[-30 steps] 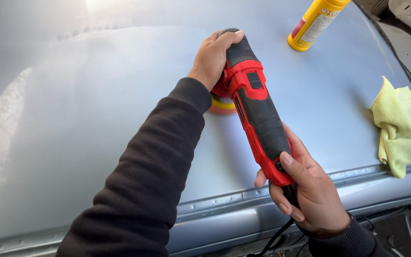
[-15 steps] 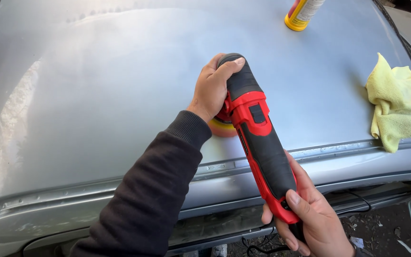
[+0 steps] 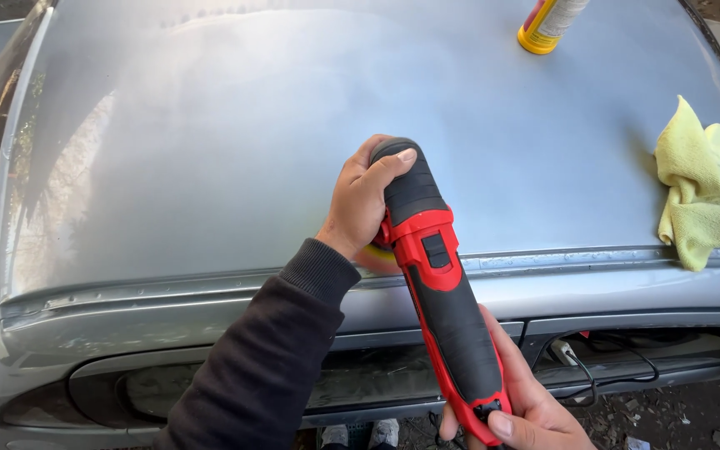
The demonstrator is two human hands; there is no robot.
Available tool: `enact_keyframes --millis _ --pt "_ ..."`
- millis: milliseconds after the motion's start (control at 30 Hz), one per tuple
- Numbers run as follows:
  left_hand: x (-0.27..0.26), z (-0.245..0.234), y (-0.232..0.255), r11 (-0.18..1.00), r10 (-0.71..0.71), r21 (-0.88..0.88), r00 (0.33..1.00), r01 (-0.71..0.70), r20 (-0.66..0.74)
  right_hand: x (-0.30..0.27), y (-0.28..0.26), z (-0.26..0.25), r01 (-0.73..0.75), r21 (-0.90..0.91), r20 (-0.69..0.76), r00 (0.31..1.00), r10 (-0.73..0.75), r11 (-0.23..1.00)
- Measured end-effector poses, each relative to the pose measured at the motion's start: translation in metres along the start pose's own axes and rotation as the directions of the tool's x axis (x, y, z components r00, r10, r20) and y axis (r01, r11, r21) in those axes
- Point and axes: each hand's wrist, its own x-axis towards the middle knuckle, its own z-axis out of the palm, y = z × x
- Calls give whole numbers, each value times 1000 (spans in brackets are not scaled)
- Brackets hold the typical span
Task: The person uses a red and black electric polisher with a yellow pad to buff the hood of a silver car. After polishing, they wipe the surface with a yellow microfiber cloth to remove residue.
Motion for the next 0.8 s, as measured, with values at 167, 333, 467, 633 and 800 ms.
enact_keyframes --millis 167,333,467,633,800 --pt "-14 -8 3 999 42 18 999 -41 -33 9 -11 12 89 -126 121 990 -74 988" --pt "-20 -21 5 996 91 18 992 -90 -90 17 1 -7 -9 -83 105 994 18 997" --pt "-28 -40 14 990 135 50 983 -130 -122 31 4 1 -14 -73 116 993 23 997" --pt "-44 -64 40 990 141 14 976 -140 -166 57 2 35 -9 -70 176 984 21 997" --pt "-64 -98 60 983 176 -3 960 -181 -216 82 6 63 -51 -80 247 966 69 995"
